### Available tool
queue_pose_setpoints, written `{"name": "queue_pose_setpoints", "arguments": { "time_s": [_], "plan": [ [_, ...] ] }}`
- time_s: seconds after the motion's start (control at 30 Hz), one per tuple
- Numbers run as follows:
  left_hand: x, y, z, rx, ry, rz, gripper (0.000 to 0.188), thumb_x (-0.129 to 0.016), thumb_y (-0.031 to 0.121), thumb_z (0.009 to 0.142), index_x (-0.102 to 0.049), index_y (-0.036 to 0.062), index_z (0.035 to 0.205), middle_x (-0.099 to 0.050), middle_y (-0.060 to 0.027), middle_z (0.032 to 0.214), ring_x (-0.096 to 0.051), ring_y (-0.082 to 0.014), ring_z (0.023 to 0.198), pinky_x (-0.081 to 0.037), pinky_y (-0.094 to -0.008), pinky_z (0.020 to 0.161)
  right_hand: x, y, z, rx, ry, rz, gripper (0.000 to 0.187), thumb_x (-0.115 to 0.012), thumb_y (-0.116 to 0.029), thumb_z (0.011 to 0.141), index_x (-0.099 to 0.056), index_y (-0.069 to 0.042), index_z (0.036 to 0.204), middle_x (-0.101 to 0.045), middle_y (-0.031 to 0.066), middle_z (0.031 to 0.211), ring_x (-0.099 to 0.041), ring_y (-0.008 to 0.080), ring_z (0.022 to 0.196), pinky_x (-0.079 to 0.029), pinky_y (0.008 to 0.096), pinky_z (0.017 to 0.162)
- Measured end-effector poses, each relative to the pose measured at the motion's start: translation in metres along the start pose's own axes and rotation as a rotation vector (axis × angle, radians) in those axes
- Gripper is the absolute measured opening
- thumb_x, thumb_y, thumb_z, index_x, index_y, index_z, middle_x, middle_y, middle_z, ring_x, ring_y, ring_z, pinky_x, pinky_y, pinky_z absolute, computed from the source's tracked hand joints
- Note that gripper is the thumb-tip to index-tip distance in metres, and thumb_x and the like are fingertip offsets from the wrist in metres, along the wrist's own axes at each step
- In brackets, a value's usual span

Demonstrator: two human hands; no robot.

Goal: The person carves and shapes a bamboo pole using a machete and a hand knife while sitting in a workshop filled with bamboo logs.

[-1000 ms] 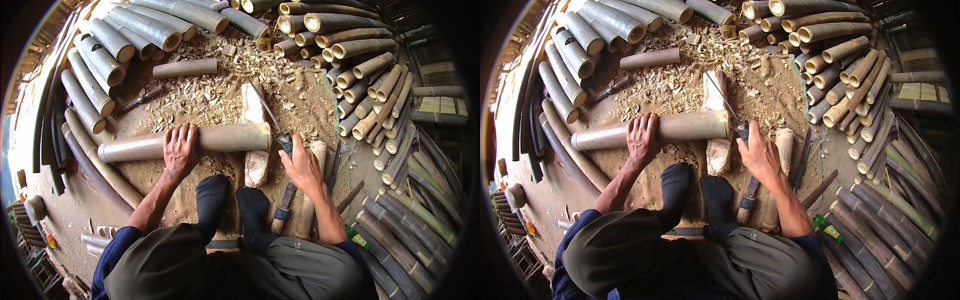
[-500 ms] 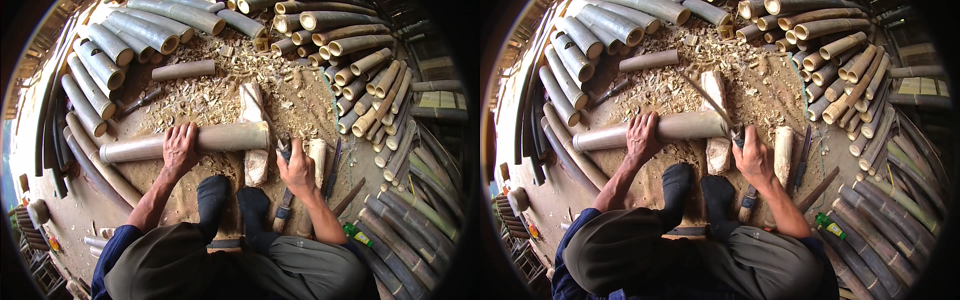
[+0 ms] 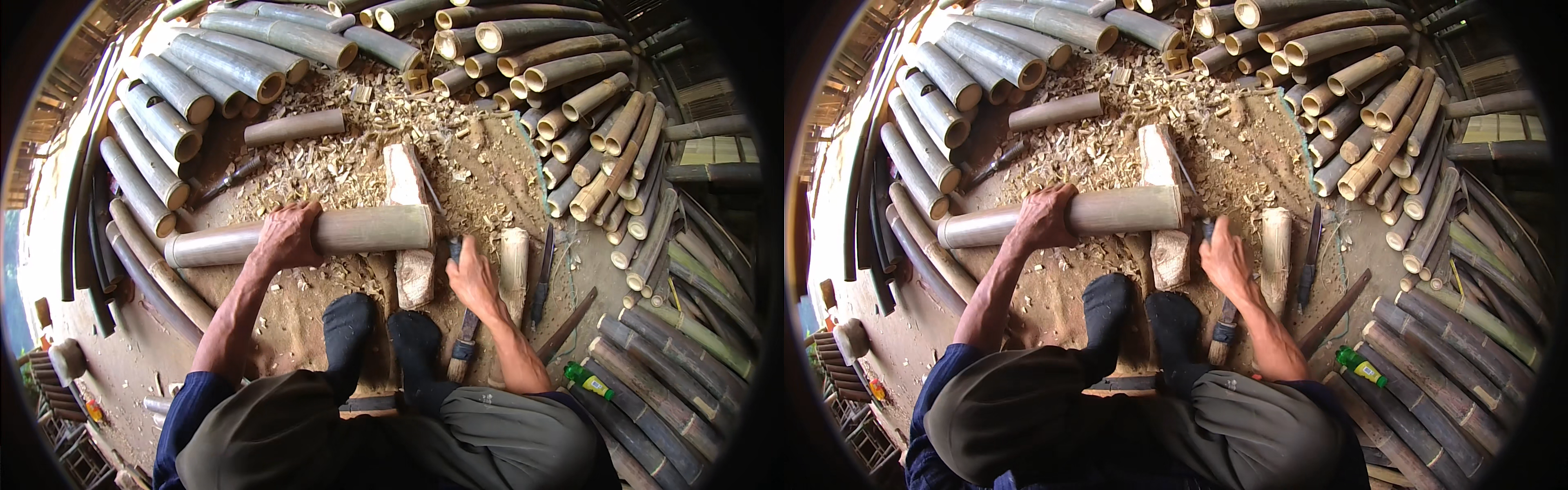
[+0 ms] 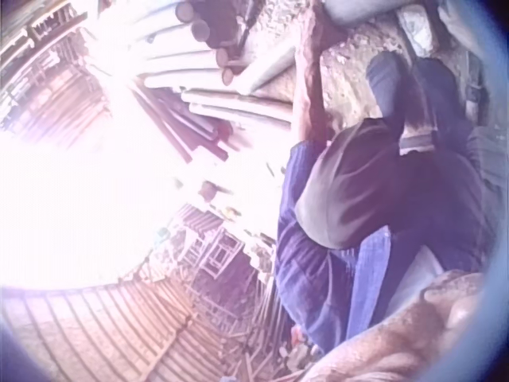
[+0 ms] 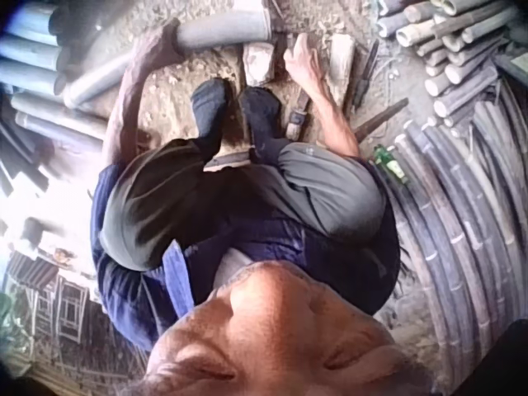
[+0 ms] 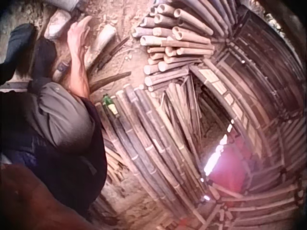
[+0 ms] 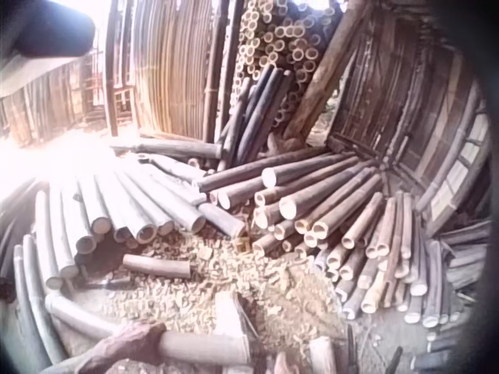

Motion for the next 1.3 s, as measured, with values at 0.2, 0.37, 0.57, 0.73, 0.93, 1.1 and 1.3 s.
{"name": "queue_pose_setpoints", "arguments": {
  "time_s": [0.2,0.37,0.57,0.73,0.93,1.1,1.3],
  "plan": [
    [0.015,-0.014,0.019,0.009,-0.275,-0.124,0.084,-0.096,0.03,0.052,-0.066,0.0083,0.127,-0.072,-0.0166,0.119,-0.068,-0.0343,0.114,-0.053,-0.0455,0.099,0.039,-0.029,-0.026,-0.09,0.054,0.147,0.049,-0.069,-0.032,0.1,-0.049,0.002,0.129,-0.067,0.025,0.091,-0.07,0.0453,0.091,-0.053,0.0533,0.079],
    [0.01,-0.008,-0.037,0.025,0.246,0.027,0.105,-0.095,0.023,0.058,-0.048,0.0128,0.151,-0.054,-0.0154,0.146,-0.047,-0.0372,0.14,-0.037,-0.0512,0.119,0.076,0.03,-0.037,-0.014,0.363,0.191,0.047,-0.071,-0.015,0.091,-0.053,-0.001,0.132,-0.067,0.0186,0.104,-0.069,0.0294,0.094,-0.055,0.0454,0.08],
    [-0.006,-0.078,-0.07,0.071,0.326,0.141,0.087,-0.089,0.013,0.059,-0.054,0.0081,0.137,-0.062,-0.0165,0.13,-0.055,-0.0372,0.128,-0.038,-0.0508,0.114,0.114,0.157,-0.069,-0.316,0.484,-0.134,0.054,-0.071,-0.009,0.084,-0.052,0.0,0.134,-0.063,0.0276,0.117,-0.062,0.0463,0.109,-0.049,0.0496,0.096],
    [0.01,-0.071,-0.069,0.119,0.26,0.038,0.074,-0.086,0.014,0.055,-0.06,0.0061,0.124,-0.065,-0.0172,0.115,-0.062,-0.0382,0.112,-0.046,-0.0502,0.102,0.091,0.217,-0.116,-0.507,0.697,-0.156,0.057,-0.074,-0.012,0.083,-0.051,0.0,0.134,-0.062,0.0283,0.12,-0.06,0.0483,0.116,-0.047,0.0511,0.099],
    [0.078,-0.004,-0.026,0.166,0.135,-0.145,0.071,-0.087,0.032,0.053,-0.067,0.0006,0.114,-0.065,-0.0213,0.11,-0.064,-0.0412,0.104,-0.053,-0.05,0.091,0.085,0.283,-0.15,-0.719,0.692,-0.294,0.054,-0.075,-0.014,0.084,-0.053,-0.003,0.132,-0.058,0.0263,0.12,-0.057,0.0476,0.118,-0.048,0.0545,0.101],
    [0.081,-0.023,0.004,0.013,0.158,-0.723,0.074,-0.088,0.048,0.066,-0.073,-0.0059,0.115,-0.076,-0.0165,0.089,-0.073,-0.025,0.082,-0.057,-0.0399,0.073,0.092,0.182,-0.103,-0.717,0.675,-0.504,0.067,-0.075,-0.018,0.089,-0.048,-0.01,0.149,-0.051,0.0257,0.137,-0.049,0.0462,0.133,-0.041,0.0577,0.112],
    [0.1,0.042,0.057,0.266,0.104,-1.088,0.077,-0.089,0.044,0.066,-0.069,-0.0115,0.115,-0.074,-0.0191,0.097,-0.074,-0.0242,0.081,-0.062,-0.036,0.072,0.039,0.011,-0.049,-0.233,0.351,-0.26,0.069,-0.072,-0.022,0.097,-0.042,-0.002,0.155,-0.042,0.0229,0.161,-0.042,0.0379,0.149,-0.037,0.0548,0.121]
  ]
}}
Point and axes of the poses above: each hand's wrist, its own z-axis towards the middle knuckle, its own x-axis out of the back of the hand, y = z × x, the point moved 2 cm from there along z, towards the middle knuckle
